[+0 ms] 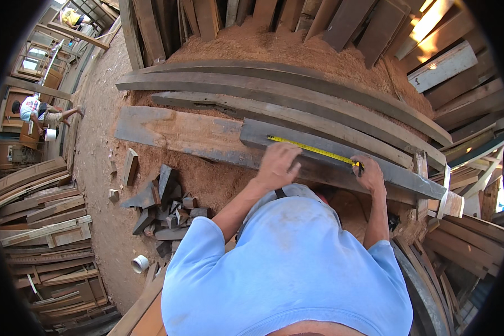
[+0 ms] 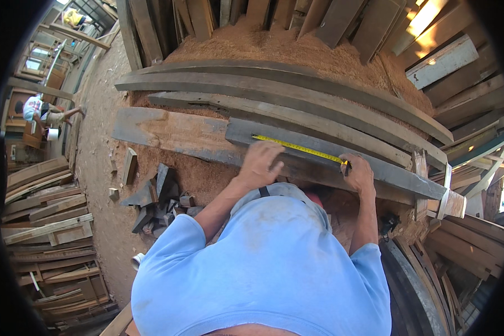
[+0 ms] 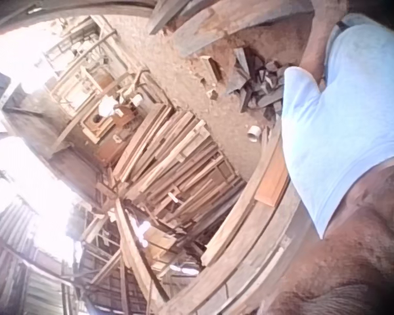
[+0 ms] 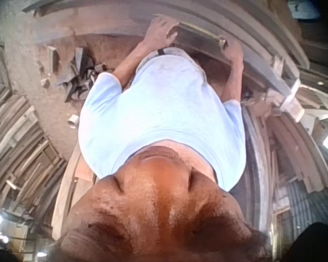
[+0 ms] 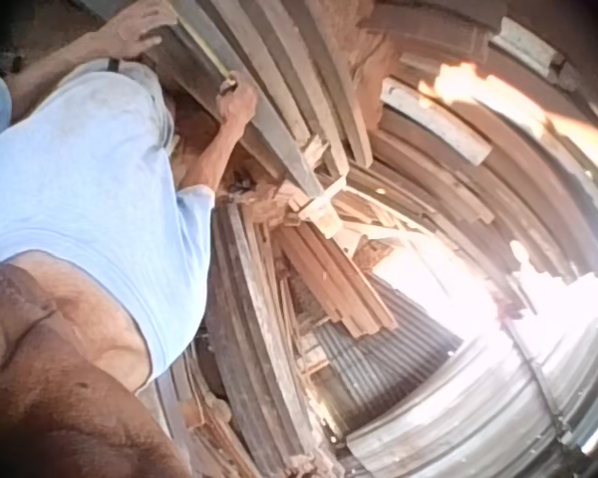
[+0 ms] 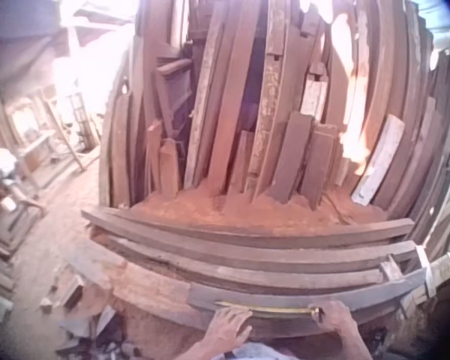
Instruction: The person uses a circular saw to cut a piece of wood, then uses a tape measure and a pen to mark lines on another piece of lumber.
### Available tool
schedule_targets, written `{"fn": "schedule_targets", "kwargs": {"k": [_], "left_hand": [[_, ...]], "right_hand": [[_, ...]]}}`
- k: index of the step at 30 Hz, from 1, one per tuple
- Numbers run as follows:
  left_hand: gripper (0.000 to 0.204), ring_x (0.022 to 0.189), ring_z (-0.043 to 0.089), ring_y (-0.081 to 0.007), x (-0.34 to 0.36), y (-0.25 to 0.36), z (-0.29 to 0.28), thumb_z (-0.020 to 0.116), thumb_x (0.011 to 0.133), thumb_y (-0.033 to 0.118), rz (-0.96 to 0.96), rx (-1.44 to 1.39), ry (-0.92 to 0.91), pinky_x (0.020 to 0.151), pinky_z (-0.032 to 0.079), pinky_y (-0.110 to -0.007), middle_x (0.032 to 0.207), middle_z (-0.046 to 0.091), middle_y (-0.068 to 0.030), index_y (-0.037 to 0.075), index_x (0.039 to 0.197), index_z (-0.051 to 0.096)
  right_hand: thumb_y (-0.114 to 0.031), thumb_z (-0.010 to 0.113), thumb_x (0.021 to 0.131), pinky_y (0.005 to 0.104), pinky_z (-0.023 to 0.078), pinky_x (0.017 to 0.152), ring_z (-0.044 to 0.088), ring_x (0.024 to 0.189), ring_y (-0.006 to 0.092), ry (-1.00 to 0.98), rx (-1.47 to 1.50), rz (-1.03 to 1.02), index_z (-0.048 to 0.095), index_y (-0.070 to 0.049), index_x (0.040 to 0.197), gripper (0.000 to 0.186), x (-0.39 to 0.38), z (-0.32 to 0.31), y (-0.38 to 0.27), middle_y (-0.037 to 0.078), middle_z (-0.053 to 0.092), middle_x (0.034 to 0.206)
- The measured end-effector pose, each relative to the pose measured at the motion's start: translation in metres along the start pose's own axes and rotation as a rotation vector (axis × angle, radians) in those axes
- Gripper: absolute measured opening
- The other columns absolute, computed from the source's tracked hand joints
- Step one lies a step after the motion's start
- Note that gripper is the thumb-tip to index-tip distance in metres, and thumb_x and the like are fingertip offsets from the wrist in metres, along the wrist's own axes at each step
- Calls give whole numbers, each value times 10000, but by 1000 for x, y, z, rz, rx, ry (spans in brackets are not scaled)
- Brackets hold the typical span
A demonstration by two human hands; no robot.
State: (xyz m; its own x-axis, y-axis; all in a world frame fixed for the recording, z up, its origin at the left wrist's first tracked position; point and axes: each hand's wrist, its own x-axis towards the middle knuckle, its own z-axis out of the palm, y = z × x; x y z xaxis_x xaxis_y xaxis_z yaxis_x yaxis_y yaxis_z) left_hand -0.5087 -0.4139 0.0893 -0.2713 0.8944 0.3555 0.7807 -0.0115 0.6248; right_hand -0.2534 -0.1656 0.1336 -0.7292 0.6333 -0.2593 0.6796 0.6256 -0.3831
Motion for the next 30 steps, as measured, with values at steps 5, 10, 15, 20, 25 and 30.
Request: {"fn": "schedule_targets", "kwargs": {"k": [5,10,15,20,25,30], "left_hand": [[724,1451,430,-394,1,13,56,821,820,262,20,125,-175,1206,336,-541,1499,524,-203,63,1459,544],[776,1465,386,-453,2,15,57,842,802,269,-20,134,-210,1204,308,-594,1546,460,-240,51,1476,526],[817,1478,342,-496,9,25,58,854,780,265,7,143,-175,1198,285,-627,1585,404,-260,31,1486,517],[821,1514,330,-472,14,24,60,837,786,261,-3,190,-149,1227,264,-609,1585,410,-287,26,1499,504],[772,1499,393,-468,10,11,68,803,760,230,-37,262,-128,1237,275,-602,1547,475,-292,24,1457,543],[700,1512,401,-421,1,8,80,724,865,243,-1,308,-35,1247,272,-580,1556,498,-258,25,1496,513]], "right_hand": [[-182,691,895,525,540,958,679,1107,431,16,-35,33,752,-168,1226,337,2,7,6,211,733,1134],[-183,680,899,524,539,971,674,1135,430,33,-24,80,758,-166,1228,338,1,4,-4,206,738,1169],[-182,679,900,523,540,976,675,1144,428,27,-34,100,763,-164,1220,331,-1,0,-4,202,738,1193],[-192,687,899,524,547,966,677,1131,428,-8,-63,106,764,-182,1215,326,6,1,4,200,739,1161],[-203,683,912,502,534,998,669,1160,394,4,-97,51,761,-184,1203,302,14,8,7,161,738,1197],[-149,702,899,504,539,969,679,1139,406,30,-52,17,764,-149,1189,296,9,23,32,190,736,1195]]}}
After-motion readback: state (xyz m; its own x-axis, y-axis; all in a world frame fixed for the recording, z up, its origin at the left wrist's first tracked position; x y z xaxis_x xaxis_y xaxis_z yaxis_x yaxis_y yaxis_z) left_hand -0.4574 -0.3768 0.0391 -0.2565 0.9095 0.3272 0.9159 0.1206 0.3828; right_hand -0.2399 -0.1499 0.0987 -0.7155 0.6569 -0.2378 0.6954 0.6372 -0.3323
